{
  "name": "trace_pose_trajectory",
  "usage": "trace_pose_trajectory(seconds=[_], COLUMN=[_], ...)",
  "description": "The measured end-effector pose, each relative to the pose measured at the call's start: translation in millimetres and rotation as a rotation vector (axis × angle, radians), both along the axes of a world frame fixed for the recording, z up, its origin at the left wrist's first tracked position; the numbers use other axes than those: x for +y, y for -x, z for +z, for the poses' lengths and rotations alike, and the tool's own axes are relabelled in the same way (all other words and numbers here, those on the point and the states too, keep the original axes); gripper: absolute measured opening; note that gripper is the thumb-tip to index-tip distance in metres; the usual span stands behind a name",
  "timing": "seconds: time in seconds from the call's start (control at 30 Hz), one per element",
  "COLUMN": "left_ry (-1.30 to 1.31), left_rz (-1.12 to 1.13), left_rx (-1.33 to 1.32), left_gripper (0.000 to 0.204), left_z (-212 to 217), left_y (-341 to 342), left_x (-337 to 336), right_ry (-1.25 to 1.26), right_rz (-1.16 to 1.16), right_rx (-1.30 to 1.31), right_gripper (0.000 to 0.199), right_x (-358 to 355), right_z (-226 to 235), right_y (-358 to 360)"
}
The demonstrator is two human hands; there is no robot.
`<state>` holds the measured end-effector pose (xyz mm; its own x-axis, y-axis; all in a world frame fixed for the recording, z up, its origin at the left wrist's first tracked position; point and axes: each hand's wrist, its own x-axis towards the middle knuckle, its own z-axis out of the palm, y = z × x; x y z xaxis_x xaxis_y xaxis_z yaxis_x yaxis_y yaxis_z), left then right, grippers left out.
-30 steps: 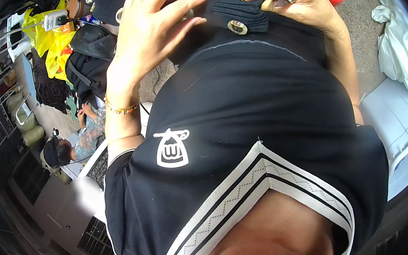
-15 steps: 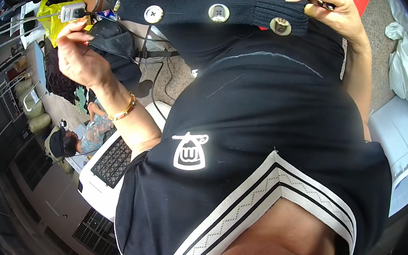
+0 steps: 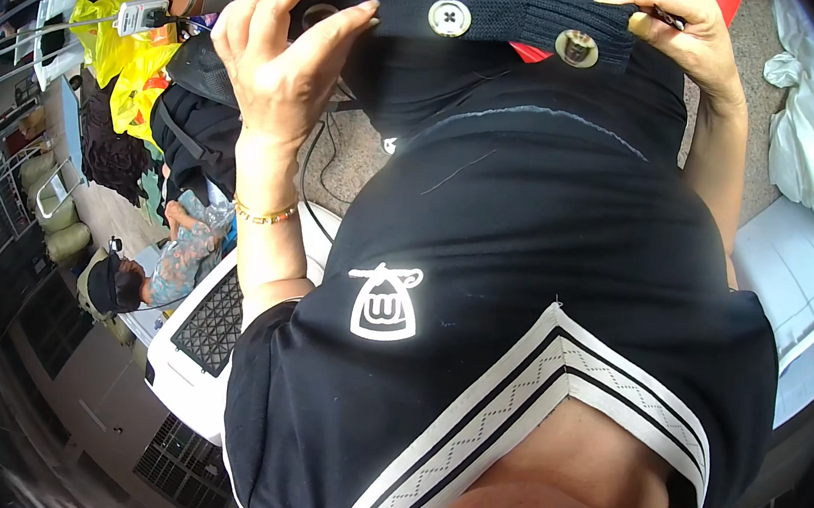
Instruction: Trim excess threads and perform finishing work on black garment pieces using a small hand tool.
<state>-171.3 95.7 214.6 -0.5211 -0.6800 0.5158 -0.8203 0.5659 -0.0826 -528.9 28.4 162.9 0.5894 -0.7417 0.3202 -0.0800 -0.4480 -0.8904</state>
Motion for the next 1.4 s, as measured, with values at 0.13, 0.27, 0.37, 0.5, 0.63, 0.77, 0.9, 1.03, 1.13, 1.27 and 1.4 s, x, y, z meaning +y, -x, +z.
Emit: trace_pose_trajectory(seconds=[0.13, 0.27, 0.37, 0.5, 0.63, 0.77, 0.9, 1.03, 1.13, 1.27, 1.4], left_ry=[-0.125, -0.205, -0.15, -0.143, -0.198, -0.314, -0.614, -0.862, -0.937, -1.117, -1.093], left_rz=[-0.068, -0.095, -0.081, -0.059, 0.174, 0.175, -0.006, -0.085, -0.063, -0.117, -0.049], left_rx=[0.41, 1.259, 1.243, 0.969, 0.78, 0.585, 1.22, 1.394, 1.289, 1.103, 1.09], left_gripper=[0.011, 0.014, 0.028, 0.02, 0.048, 0.053, 0.031, 0.019, 0.014, 0.018, 0.026], left_z=[-3.2, 4.9, -1.3, -6.5, -22.6, -48.4, -25.6, 46.0, 62.7, 42.4, 37.7], left_y=[-10.7, -29.0, -50.1, -45.7, -72.1, -98.8, -107.8, -91.3, -71.4, -72.9, -72.7], left_x=[-1.5, -2.8, -5.3, -1.8, -17.6, -44.8, -79.6, -101.3, -120.1, -147.1, -151.2], right_ry=[0.01, -0.058, -0.074, -0.046, -0.093, -0.11, -0.048, -0.25, -0.365, -0.45, -0.465], right_rz=[-0.017, -0.035, -0.027, -0.016, 0.073, 0.04, -0.202, -0.467, -0.67, -0.808, -0.803], right_rx=[0.036, -0.014, -0.017, -0.025, -0.01, -0.047, -0.412, -0.768, -0.774, -0.727, -0.722], right_gripper=[0.019, 0.018, 0.021, 0.026, 0.026, 0.031, 0.029, 0.01, 0.022, 0.031, 0.034], right_x=[-1.8, 0.6, -0.6, -3.6, -12.7, -16.6, -7.0, -15.3, -34.6, -27.2, -15.3], right_z=[-0.7, 3.8, 4.0, 0.7, -24.5, -21.5, 14.3, 33.7, 18.2, -6.5, -24.3], right_y=[5.7, 9.0, 8.8, 6.9, 30.4, 42.0, 50.2, 73.7, 88.3, 83.0, 90.5])
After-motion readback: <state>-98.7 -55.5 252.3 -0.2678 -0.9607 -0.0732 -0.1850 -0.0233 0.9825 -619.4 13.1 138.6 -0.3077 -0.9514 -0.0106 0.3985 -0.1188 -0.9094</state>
